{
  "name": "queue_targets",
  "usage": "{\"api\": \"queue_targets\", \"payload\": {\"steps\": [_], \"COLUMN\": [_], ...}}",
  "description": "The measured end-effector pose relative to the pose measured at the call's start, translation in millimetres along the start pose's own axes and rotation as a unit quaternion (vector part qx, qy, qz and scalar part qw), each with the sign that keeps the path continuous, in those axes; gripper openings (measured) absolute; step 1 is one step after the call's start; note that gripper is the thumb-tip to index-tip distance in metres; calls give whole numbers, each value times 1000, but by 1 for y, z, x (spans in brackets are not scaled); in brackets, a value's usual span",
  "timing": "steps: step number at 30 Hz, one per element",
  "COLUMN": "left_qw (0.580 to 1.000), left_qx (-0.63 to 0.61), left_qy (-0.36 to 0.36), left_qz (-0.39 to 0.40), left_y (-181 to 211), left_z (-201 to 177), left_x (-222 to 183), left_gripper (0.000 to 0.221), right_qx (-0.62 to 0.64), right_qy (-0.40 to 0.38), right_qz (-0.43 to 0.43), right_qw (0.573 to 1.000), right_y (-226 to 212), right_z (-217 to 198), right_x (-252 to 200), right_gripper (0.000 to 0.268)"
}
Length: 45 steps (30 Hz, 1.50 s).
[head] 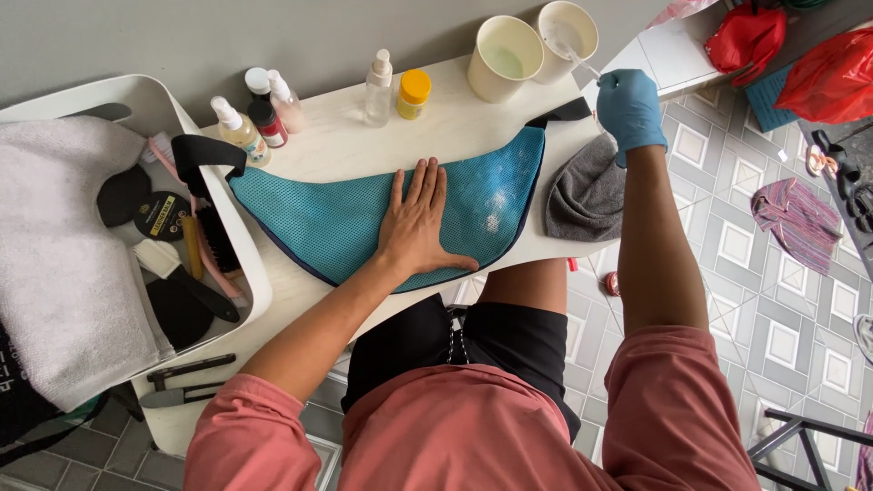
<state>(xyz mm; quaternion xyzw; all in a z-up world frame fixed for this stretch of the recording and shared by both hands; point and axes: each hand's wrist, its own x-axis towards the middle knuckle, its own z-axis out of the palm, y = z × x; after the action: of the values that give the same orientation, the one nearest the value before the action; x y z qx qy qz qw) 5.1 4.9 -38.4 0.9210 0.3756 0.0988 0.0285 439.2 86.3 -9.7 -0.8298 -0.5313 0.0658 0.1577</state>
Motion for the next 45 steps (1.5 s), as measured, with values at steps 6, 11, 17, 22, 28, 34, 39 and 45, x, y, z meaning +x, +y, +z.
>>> {"api": "queue_targets", "payload": {"steps": [6,11,17,22,28,34,39,45], "left_qw": [1000,1000,1000,1000,1000,997,991,989], "left_qx": [5,16,18,6,7,-37,-81,-102], "left_qy": [-2,-24,-21,-28,-27,-68,-101,-100], "left_qz": [0,-5,-3,-1,-8,-20,-30,-28], "left_y": [-1,0,0,0,1,3,4,4], "left_z": [-2,-8,-7,-7,-9,-28,-39,-40], "left_x": [-1,0,-1,0,-1,1,2,3], "left_gripper": [165,164,165,164,165,154,152,151], "right_qx": [81,-46,-159,-30,152,177,234,229], "right_qy": [75,31,2,-119,-178,-136,-148,-34], "right_qz": [-94,-170,-175,-140,0,-80,-155,-119], "right_qw": [989,984,972,983,972,971,948,966], "right_y": [-66,-113,-117,-131,-147,-123,-97,-46], "right_z": [-30,-21,33,-3,-74,-94,-54,17], "right_x": [-25,-11,26,8,-61,-159,-236,-270], "right_gripper": [24,34,37,37,31,26,36,38]}}
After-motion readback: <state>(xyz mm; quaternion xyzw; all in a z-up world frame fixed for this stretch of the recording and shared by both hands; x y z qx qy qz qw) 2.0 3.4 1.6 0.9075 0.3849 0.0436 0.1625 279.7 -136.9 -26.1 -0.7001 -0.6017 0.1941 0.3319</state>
